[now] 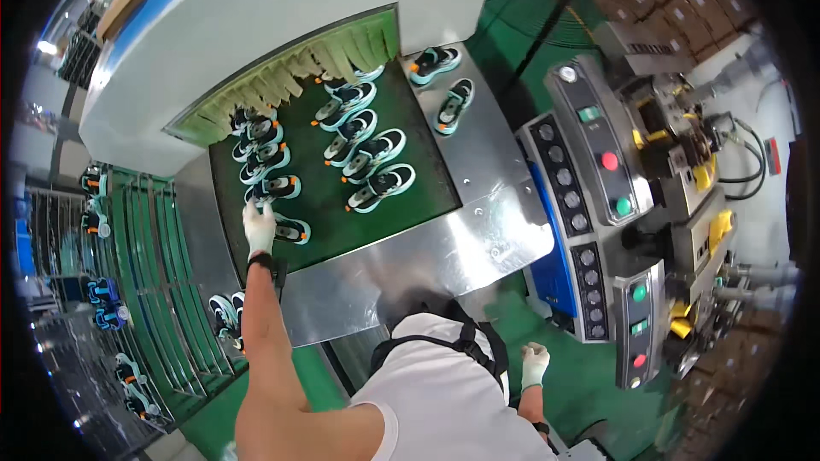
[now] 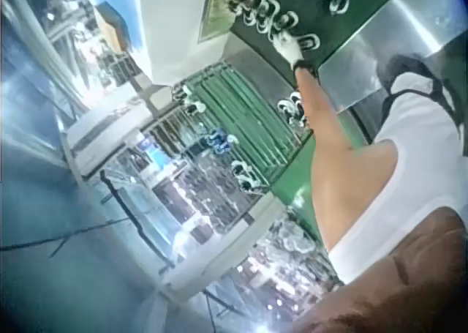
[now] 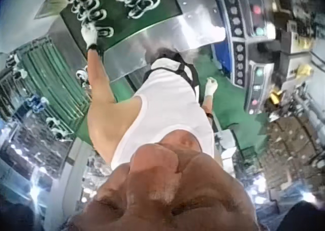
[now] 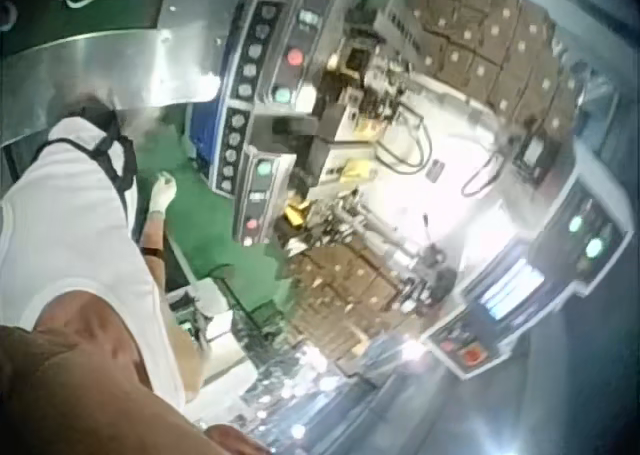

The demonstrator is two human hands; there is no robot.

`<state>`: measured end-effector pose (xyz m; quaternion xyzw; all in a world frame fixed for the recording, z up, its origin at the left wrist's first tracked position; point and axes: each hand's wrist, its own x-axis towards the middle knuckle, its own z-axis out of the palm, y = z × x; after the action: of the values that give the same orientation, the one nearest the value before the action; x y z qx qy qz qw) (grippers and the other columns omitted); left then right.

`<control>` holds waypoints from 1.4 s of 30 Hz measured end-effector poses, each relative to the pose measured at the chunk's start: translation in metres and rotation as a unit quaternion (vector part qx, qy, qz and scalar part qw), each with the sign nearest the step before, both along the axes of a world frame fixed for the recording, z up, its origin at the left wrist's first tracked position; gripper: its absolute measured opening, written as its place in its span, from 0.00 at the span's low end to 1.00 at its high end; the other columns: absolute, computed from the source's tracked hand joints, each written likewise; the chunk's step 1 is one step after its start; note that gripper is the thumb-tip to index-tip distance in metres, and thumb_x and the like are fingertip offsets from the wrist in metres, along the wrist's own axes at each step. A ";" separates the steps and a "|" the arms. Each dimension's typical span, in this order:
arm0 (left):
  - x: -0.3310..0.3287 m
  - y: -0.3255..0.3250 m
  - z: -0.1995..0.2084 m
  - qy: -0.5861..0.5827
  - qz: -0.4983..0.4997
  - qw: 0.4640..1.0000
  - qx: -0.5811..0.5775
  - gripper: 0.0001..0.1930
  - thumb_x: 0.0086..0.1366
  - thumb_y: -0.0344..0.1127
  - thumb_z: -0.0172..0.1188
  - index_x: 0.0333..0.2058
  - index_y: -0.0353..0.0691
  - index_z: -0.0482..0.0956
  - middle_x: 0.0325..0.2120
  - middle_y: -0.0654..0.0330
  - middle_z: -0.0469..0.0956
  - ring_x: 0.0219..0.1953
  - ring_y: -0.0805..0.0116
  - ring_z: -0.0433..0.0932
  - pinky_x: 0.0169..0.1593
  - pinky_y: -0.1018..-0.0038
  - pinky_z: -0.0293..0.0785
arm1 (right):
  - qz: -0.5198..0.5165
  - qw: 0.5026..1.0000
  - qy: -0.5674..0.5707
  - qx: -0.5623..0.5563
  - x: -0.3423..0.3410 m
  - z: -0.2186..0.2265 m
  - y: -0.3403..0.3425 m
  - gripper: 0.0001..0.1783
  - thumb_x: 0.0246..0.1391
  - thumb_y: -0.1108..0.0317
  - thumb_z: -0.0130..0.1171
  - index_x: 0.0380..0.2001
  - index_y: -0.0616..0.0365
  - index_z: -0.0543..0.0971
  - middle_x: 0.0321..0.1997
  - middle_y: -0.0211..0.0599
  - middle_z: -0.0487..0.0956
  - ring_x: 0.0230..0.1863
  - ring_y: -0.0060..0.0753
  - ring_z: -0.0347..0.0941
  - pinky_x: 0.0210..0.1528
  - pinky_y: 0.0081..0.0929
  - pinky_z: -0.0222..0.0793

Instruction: The person picks up shoes from a conveyor belt, places them into a pressing machine, and then transfers them to a cleaning machine.

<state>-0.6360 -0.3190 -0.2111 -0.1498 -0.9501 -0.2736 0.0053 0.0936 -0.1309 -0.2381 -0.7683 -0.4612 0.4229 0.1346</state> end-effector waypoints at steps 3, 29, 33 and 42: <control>0.033 -0.054 -0.062 -0.043 -0.038 0.998 0.013 0.27 0.64 0.43 0.58 0.59 0.37 0.69 0.51 0.37 0.70 0.53 0.37 0.70 0.58 0.54 0.67 | 0.007 0.999 0.018 -0.033 -0.001 0.003 0.027 0.09 0.55 0.80 0.51 0.39 0.64 0.75 0.31 0.41 0.82 0.22 0.21 0.73 0.23 0.18 0.68; 0.471 0.364 0.253 -0.270 -0.812 0.474 0.207 0.18 0.58 0.28 0.65 0.48 0.37 0.79 0.45 0.49 0.78 0.48 0.50 0.79 0.52 0.63 0.75 | 0.096 0.960 0.085 0.250 -0.099 0.265 0.117 0.27 0.52 0.64 0.65 0.53 0.64 0.72 0.48 0.53 0.79 0.48 0.48 0.78 0.49 0.37 0.74; 0.567 0.407 0.295 -0.099 -0.869 0.382 0.299 0.28 0.58 0.21 0.58 0.59 0.32 0.68 0.60 0.45 0.67 0.56 0.55 0.74 0.55 0.68 0.75 | -0.174 0.843 0.429 0.273 0.009 0.273 0.095 0.29 0.55 0.65 0.66 0.57 0.67 0.72 0.48 0.32 0.78 0.47 0.22 0.74 0.53 0.24 0.70; 0.728 0.476 0.289 -0.296 -0.809 0.461 0.212 0.20 0.73 0.28 0.49 0.62 0.36 0.65 0.51 0.52 0.76 0.49 0.69 0.77 0.56 0.73 0.73 | -0.393 0.640 0.524 0.400 0.144 0.258 0.045 0.29 0.55 0.65 0.64 0.57 0.67 0.70 0.51 0.38 0.79 0.48 0.30 0.78 0.51 0.31 0.75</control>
<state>0.0925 0.1567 0.0775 -0.7558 -0.2604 -0.3766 -0.4681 0.2372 -0.0864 0.0195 -0.3976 -0.0921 0.4362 0.8019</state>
